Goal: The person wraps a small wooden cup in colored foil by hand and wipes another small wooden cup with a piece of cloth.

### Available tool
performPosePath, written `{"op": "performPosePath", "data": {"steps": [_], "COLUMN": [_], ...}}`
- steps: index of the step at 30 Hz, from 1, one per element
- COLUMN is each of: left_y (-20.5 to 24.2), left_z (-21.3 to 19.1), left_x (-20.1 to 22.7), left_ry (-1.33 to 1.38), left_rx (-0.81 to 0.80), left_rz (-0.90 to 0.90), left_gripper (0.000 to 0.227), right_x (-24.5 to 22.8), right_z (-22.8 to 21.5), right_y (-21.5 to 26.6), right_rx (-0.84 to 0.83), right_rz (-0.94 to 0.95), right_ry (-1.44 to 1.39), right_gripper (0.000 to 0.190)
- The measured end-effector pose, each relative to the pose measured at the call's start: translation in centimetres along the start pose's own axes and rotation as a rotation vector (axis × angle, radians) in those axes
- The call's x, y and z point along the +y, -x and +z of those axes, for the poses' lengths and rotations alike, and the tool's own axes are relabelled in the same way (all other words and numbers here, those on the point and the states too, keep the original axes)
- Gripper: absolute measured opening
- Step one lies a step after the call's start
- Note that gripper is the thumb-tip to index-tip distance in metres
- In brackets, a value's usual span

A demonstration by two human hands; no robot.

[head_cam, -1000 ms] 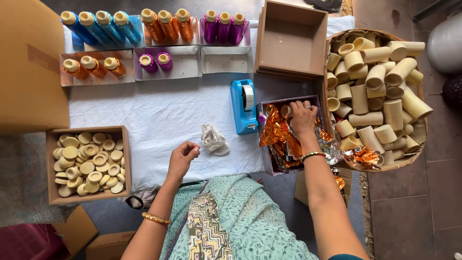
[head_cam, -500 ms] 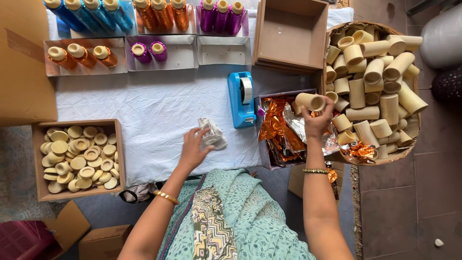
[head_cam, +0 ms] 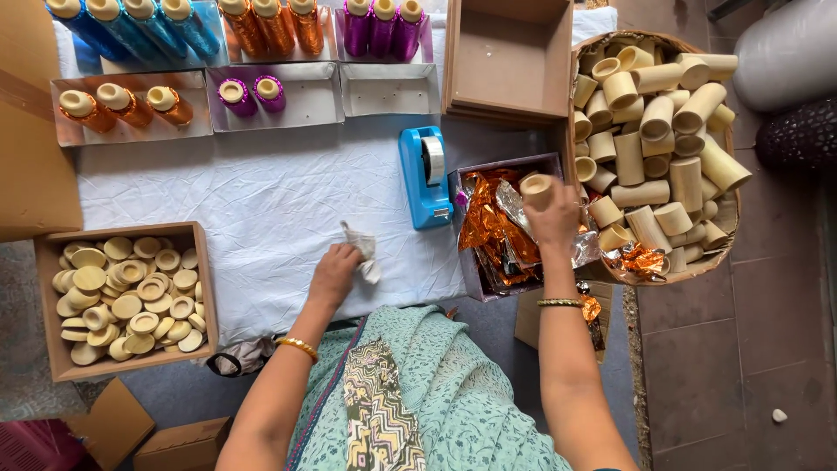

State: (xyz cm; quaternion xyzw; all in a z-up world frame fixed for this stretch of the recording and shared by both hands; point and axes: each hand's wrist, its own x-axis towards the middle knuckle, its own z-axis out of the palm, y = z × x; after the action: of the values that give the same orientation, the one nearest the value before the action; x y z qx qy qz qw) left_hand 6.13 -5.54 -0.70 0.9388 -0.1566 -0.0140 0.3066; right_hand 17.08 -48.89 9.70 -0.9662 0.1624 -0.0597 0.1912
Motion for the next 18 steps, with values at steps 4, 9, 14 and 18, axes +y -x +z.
{"op": "performPosePath", "data": {"steps": [4,9,14,18], "left_y": [1.0,2.5,4.6,4.8], "left_z": [-1.6,-2.8,0.3,-0.5], "left_x": [-0.8,-0.9,-2.9,-2.0], "left_ry": [0.058,0.164,0.044,0.006], "left_rx": [-0.048,0.131,0.051,0.063], "left_rz": [-0.202,-0.246,-0.293,-0.326], "left_gripper": [0.012,0.026,0.014,0.013], "right_x": [-0.8,3.7,3.3,1.7], "right_z": [1.4,5.1,6.2,6.1], "right_y": [-0.6,-3.8,-5.9,-7.1], "right_rx": [-0.194,-0.143,-0.128,-0.236], "right_rz": [-0.03,0.058,-0.028,0.011], "right_ry": [0.3,0.128,0.322,0.442], "right_gripper": [0.066,0.028,0.028,0.032]}}
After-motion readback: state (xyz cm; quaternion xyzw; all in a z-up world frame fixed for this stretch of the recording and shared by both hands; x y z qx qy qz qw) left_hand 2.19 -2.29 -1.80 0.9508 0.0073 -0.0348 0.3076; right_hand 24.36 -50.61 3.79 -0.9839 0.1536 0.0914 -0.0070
